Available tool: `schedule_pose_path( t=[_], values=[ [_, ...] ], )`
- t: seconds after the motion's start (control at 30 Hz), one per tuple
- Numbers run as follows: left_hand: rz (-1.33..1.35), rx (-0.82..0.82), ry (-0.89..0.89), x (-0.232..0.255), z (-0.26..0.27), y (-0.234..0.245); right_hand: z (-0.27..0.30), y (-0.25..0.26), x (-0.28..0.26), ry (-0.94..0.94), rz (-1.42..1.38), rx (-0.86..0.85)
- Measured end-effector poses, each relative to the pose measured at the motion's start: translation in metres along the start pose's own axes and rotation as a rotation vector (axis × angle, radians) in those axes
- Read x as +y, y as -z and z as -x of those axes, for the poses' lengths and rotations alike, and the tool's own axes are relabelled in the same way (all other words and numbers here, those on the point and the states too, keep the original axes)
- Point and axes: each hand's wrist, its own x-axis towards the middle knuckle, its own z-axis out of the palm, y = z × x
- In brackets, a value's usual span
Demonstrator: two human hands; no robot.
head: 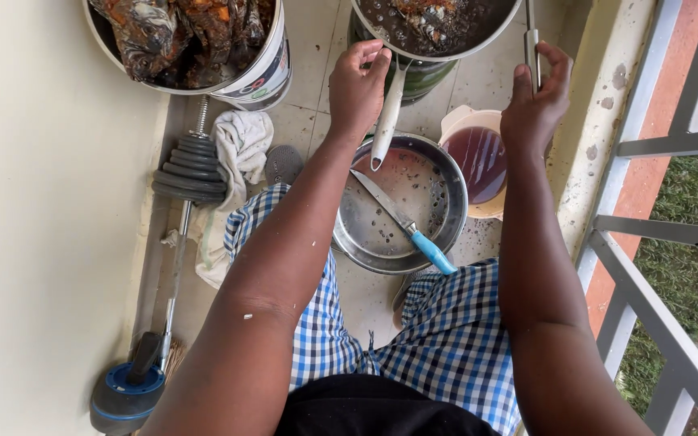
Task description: Fry whole fish in a pot of hot oil on a balcony.
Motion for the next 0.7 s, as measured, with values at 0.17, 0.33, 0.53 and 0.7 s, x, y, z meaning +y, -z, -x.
schedule_pose_path(
  t=[0.17, 0.33, 0.53, 0.7],
  values=[
    [0.035, 0.015, -0.051, -0.020, -0.006, -0.008, -0.016, -0.012, -0.012, -0.306, 0.166, 0.020],
    [0.213, -0.013, 0.114, 0.004, -0.008, -0.002, -0.015, -0.025, -0.001, -0.204, 0.142, 0.019],
    [0.254, -0.017, 0.160, 0.004, -0.005, -0.002, -0.017, -0.036, 0.009, -0.235, 0.215, 0.026],
    [0.317, 0.002, 0.193, -0.002, -0.007, -0.002, -0.020, -0.029, -0.008, -0.344, 0.213, -0.026]
  ],
)
